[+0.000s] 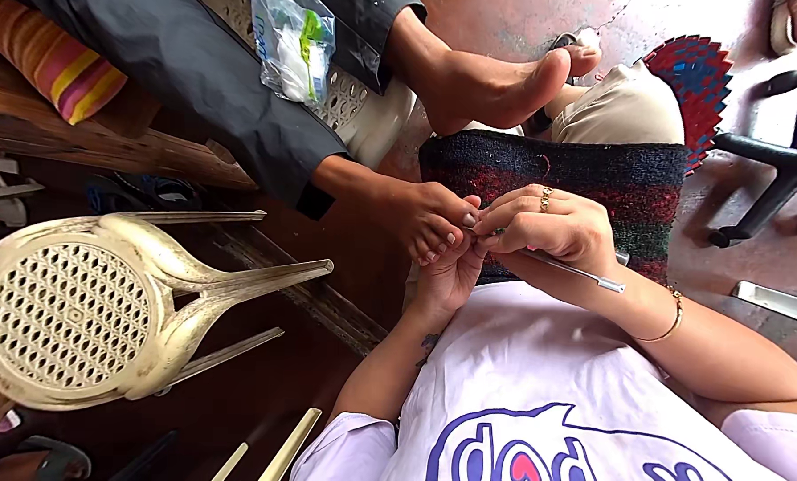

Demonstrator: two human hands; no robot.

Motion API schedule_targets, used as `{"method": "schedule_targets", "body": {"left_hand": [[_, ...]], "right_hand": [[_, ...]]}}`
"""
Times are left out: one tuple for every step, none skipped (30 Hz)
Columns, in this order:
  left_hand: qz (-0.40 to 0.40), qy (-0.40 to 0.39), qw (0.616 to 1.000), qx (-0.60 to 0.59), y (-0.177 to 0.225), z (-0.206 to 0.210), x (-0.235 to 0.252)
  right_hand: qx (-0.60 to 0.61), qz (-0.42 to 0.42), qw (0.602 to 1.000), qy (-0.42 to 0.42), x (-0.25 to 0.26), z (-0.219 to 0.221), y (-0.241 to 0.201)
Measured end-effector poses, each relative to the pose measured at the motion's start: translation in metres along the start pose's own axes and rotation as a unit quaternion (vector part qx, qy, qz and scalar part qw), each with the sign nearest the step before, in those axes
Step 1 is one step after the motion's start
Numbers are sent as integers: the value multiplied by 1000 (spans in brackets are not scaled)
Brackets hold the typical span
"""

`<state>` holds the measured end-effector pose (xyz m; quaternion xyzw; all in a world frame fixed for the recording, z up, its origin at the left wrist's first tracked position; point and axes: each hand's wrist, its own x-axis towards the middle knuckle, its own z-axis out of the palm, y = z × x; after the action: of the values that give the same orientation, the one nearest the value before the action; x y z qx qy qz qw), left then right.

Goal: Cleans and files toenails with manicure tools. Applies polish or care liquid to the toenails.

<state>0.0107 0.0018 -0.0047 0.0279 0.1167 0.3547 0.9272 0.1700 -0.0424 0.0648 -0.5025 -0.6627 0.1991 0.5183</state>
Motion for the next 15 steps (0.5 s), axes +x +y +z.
{"method": "schedule_targets", "body": {"left_hand": [[2, 1, 1000, 6, 0, 0, 0], [4, -1, 1000, 8, 0, 0, 0], [6, -3, 1000, 8, 0, 0, 0], [7, -1, 1000, 8, 0, 1, 0], [6, 0, 1000, 7, 0, 1, 0], [5, 1, 1000, 9, 0, 1, 0], [4, 2, 1000, 12, 0, 2, 0], [3, 5, 1000, 14, 0, 2, 0], [4, 7, 1000, 15, 0, 2, 0], [5, 9, 1000, 15, 0, 2, 0], [5, 7, 1000, 14, 0, 2, 0], [6, 6, 1000, 12, -1, 2, 0], [4, 7, 1000, 7, -1, 2, 1], [3, 7, 1000, 5, -1, 2, 1], [1, 4, 1000, 5, 0, 2, 0]], "right_hand": [[3, -10, 1000, 3, -1, 1, 2], [4, -21, 1000, 8, -3, 1, 3], [1, -31, 999, 13, -5, 3, 5], [-3, -42, 999, 18, -7, 4, 6], [-6, -52, 998, 19, -9, 5, 6], [-9, -61, 998, 18, -11, 5, 6], [-14, -62, 998, 16, -12, 5, 4], [-20, -58, 998, 12, -12, 4, 1], [-27, -48, 998, 8, -11, 3, -2], [-34, -35, 999, 2, -9, 1, -6], [-41, -21, 999, -6, -7, 0, -9], [-48, -7, 999, -14, -5, -1, -12], [-58, 4, 998, -21, -2, -2, -14], [-65, 12, 997, -27, 0, -3, -15], [-69, 18, 997, -31, 2, -3, -16]]}}
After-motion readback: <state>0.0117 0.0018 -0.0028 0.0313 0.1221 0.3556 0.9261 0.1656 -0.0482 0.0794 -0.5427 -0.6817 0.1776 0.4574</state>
